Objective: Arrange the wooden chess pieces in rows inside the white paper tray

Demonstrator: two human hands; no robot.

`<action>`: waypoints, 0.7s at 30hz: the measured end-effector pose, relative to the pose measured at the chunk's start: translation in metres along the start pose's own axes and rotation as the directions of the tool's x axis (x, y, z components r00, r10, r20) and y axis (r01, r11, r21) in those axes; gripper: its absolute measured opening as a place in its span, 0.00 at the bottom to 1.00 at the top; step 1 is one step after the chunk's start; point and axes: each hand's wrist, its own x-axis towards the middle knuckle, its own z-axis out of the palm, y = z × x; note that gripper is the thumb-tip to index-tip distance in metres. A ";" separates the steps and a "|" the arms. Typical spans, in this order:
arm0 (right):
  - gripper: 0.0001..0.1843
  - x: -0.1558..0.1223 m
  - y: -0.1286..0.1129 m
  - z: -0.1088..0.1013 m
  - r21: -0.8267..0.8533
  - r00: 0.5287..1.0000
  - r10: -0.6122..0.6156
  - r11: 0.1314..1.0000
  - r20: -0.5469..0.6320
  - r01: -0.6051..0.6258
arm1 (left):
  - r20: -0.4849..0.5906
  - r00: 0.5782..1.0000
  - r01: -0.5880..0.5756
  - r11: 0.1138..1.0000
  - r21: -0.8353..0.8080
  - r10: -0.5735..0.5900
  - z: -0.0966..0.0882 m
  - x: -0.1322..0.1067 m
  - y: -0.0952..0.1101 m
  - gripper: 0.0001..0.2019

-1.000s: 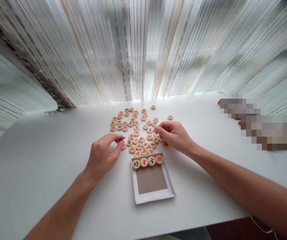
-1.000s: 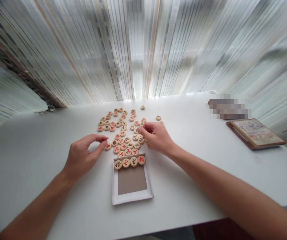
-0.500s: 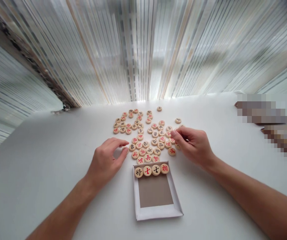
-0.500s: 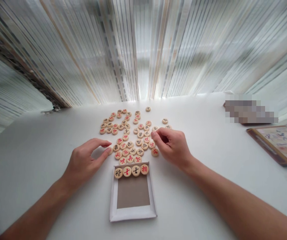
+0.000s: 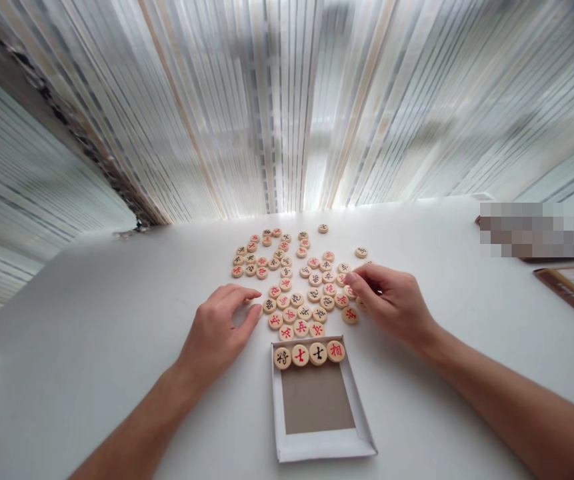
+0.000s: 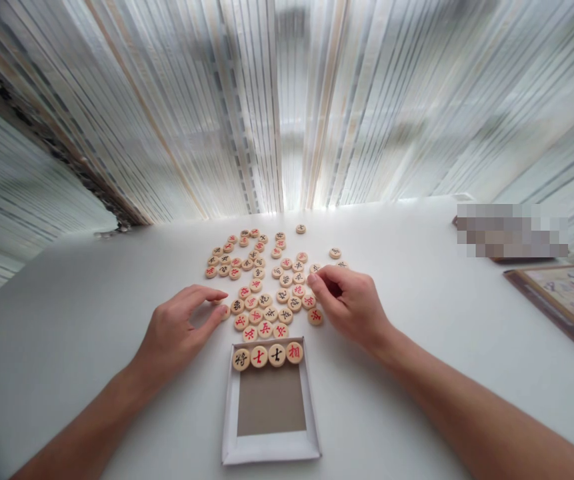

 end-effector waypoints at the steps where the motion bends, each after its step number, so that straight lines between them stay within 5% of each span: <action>1: 0.20 0.000 -0.001 0.001 -0.002 1.000 -0.001 1.000 0.009 0.001 | -0.002 1.000 0.001 1.000 -0.008 -0.001 0.000 0.001 0.001 0.07; 21: 0.10 0.038 -0.011 0.012 -0.236 0.965 0.022 0.971 0.260 0.042 | -0.047 0.993 -0.106 0.993 -0.048 0.104 0.005 0.001 0.007 0.08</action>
